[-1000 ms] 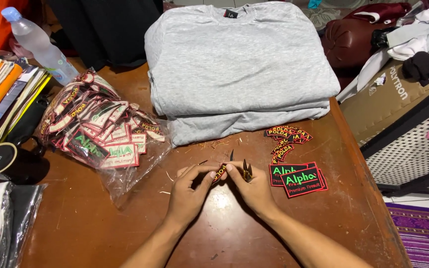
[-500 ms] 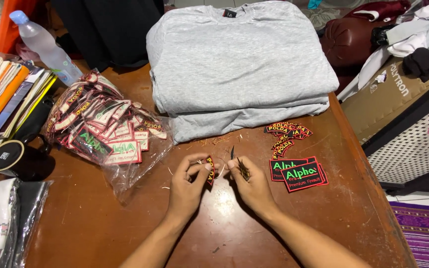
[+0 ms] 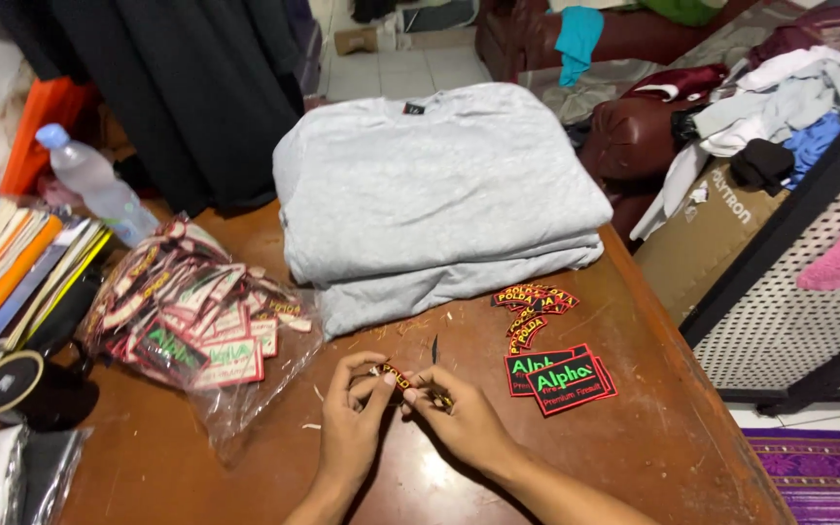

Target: Trimming loose threads from embroidered patches using small scissors on a wooden table.

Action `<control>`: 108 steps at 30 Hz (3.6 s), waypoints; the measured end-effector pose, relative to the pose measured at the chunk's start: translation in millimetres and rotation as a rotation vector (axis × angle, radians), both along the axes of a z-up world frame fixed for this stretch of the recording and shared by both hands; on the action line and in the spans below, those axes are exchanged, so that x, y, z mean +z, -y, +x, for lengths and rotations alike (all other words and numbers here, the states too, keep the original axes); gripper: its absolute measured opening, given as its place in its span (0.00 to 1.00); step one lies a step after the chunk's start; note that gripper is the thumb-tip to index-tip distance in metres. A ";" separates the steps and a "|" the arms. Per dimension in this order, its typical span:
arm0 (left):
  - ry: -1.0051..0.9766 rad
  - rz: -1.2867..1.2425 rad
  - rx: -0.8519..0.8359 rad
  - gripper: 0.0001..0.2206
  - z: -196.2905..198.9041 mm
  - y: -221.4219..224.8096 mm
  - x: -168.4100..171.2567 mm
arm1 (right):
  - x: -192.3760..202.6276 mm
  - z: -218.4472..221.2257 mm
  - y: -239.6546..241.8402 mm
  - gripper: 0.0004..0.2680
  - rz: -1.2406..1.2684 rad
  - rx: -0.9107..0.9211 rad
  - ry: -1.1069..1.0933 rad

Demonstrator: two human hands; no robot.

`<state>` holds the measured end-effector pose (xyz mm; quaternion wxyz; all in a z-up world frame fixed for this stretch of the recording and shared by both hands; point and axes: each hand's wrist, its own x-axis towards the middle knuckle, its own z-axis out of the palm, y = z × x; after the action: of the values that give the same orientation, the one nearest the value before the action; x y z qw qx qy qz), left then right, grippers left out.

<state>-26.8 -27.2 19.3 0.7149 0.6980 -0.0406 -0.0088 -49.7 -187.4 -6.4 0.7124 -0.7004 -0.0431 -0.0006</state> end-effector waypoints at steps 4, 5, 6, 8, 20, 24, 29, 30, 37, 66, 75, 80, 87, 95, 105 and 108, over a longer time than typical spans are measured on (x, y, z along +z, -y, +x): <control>-0.058 0.009 -0.007 0.19 0.3 3.1 13.0 | 10.7 -2.4 0.3 0.04 -0.015 0.042 -0.037; -0.007 0.037 0.010 0.11 3.0 1.7 5.3 | 11.0 -2.4 0.4 0.03 -0.048 0.000 -0.058; 0.044 0.065 0.027 0.06 5.7 0.1 -2.2 | 11.4 -2.4 0.2 0.03 -0.081 -0.042 -0.079; 0.035 0.080 0.038 0.06 8.8 -1.4 -9.1 | 18.8 -4.8 9.3 0.03 -0.103 -0.050 -0.084; 0.054 0.066 -0.100 0.07 2.5 2.5 -11.9 | 9.1 -7.9 21.7 0.07 -0.052 -0.236 -0.005; 0.042 0.021 -0.154 0.07 3.9 3.4 -21.6 | 6.1 -9.0 23.3 0.09 -0.036 -0.226 -0.062; 0.028 0.135 -0.170 0.09 2.9 2.0 -17.0 | 8.7 -10.7 22.1 0.07 -0.095 -0.197 -0.085; -0.017 0.147 -0.178 0.09 3.2 2.8 -17.3 | 9.1 -10.6 22.1 0.07 -0.116 -0.179 -0.073; -0.051 0.011 -0.142 0.07 2.5 5.4 -26.4 | 4.7 -12.2 25.3 0.10 -0.174 -0.170 0.026; -0.011 -0.209 0.030 0.23 3.6 -5.7 -21.1 | 7.2 -11.5 21.6 0.05 -0.082 -0.220 0.073; 0.061 -0.148 0.053 0.14 6.4 -9.7 -11.8 | 7.1 -11.1 21.1 0.05 -0.081 -0.217 0.093; 0.073 -0.146 0.093 0.25 5.1 -5.2 2.4 | 9.6 -12.1 21.2 0.05 -0.095 -0.228 0.082; 0.062 -0.115 0.027 0.25 4.3 -9.0 -5.4 | 12.2 -12.0 20.7 0.05 -0.097 -0.264 0.089; 0.064 -0.146 0.054 0.25 1.8 -2.9 -1.2 | 12.6 -10.5 21.2 0.06 -0.014 -0.354 0.112; -0.166 -0.236 -0.150 0.24 -7.5 9.7 4.1 | -1.5 -6.6 21.7 0.05 0.158 -0.238 0.062; -0.104 -0.247 -0.254 0.23 -7.7 13.0 -8.8 | -2.1 -5.4 20.8 0.05 0.164 -0.293 0.011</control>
<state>-34.5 -40.3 10.5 0.7893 0.5929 -0.0921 -0.1299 -55.1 -208.2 -8.5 0.7591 -0.6389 0.0560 -0.1118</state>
